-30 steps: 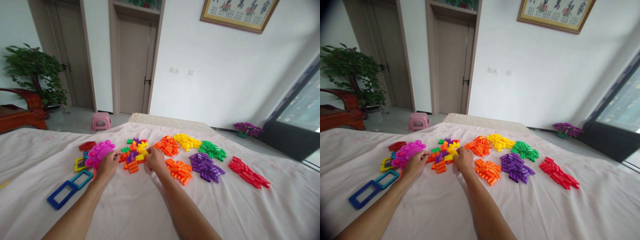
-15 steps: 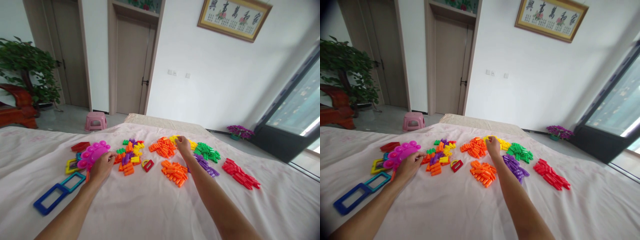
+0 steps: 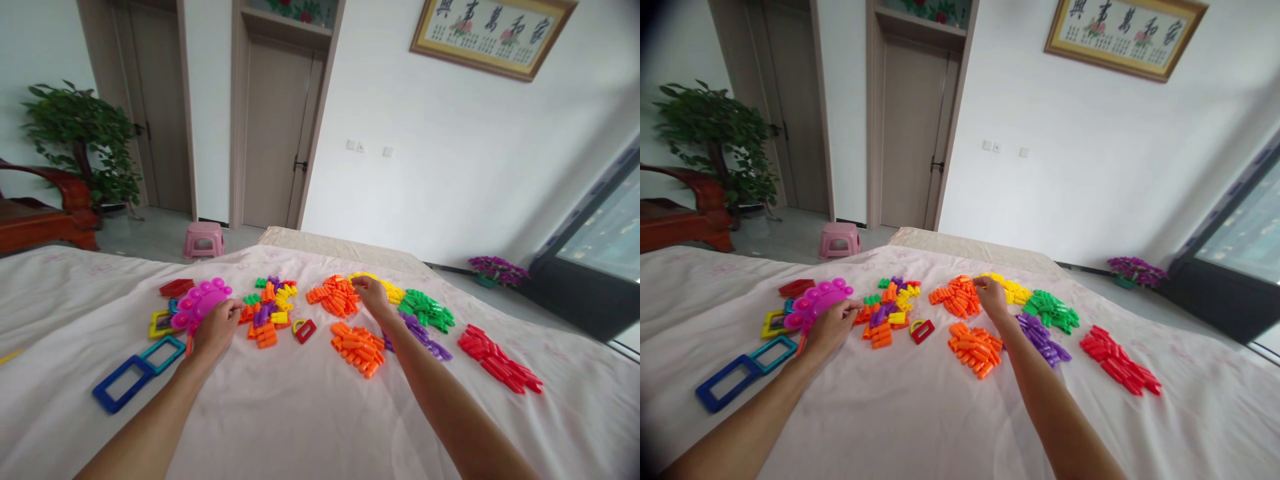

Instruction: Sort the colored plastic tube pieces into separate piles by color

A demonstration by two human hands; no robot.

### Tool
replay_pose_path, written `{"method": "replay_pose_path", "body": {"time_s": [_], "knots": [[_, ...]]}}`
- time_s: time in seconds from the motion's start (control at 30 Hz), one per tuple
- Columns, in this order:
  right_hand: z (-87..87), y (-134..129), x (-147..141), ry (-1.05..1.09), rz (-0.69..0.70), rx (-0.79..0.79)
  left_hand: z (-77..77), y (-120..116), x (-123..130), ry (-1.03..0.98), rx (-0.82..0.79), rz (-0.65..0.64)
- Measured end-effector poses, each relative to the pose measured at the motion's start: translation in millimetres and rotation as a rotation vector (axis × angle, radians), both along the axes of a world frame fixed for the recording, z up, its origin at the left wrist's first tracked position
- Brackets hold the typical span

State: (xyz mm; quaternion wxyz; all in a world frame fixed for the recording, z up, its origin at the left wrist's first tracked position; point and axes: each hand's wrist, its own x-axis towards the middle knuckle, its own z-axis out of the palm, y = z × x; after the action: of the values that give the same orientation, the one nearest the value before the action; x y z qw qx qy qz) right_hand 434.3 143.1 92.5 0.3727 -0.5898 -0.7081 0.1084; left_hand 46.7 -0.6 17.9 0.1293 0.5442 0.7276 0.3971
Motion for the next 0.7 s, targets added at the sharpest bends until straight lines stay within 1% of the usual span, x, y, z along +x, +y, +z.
{"method": "replay_pose_path", "body": {"time_s": [0.07, 0.13, 0.2, 0.27, 0.37, 0.43, 0.57, 0.63, 0.7], "knots": [[-4.2, -19, -36, -0.033, 0.207, -0.038, -0.2, 0, 0, -0.006, 0.0, -0.003], [-8.2, -40, -70, -0.064, 0.385, -0.044, 0.3, 0, 0, -0.013, 0.001, -0.005], [-11.7, -56, -99, -0.135, 0.495, -0.029, 1.4, 0, 0, -0.019, 0.002, -0.008], [-14.5, -66, -120, -0.254, 0.552, -0.024, 2.6, -1, 0, -0.019, 0.003, -0.007], [-18.9, -69, -141, -0.423, 0.57, -0.059, 3.2, -1, 1, -0.013, 0.007, 0.012], [-23.1, -66, -149, -0.458, 0.543, -0.079, 2.6, -1, 0, -0.016, 0.011, 0.013], [-31.0, -58, -152, -0.351, 0.462, -0.088, 0.2, 0, -1, -0.027, 0.028, 0.006], [-30.8, -53, -145, -0.258, 0.433, -0.102, -0.8, 1, -1, -0.027, 0.033, 0.007], [-26.6, -46, -130, -0.143, 0.402, -0.131, -1.5, 1, -1, -0.028, 0.035, 0.001]]}}
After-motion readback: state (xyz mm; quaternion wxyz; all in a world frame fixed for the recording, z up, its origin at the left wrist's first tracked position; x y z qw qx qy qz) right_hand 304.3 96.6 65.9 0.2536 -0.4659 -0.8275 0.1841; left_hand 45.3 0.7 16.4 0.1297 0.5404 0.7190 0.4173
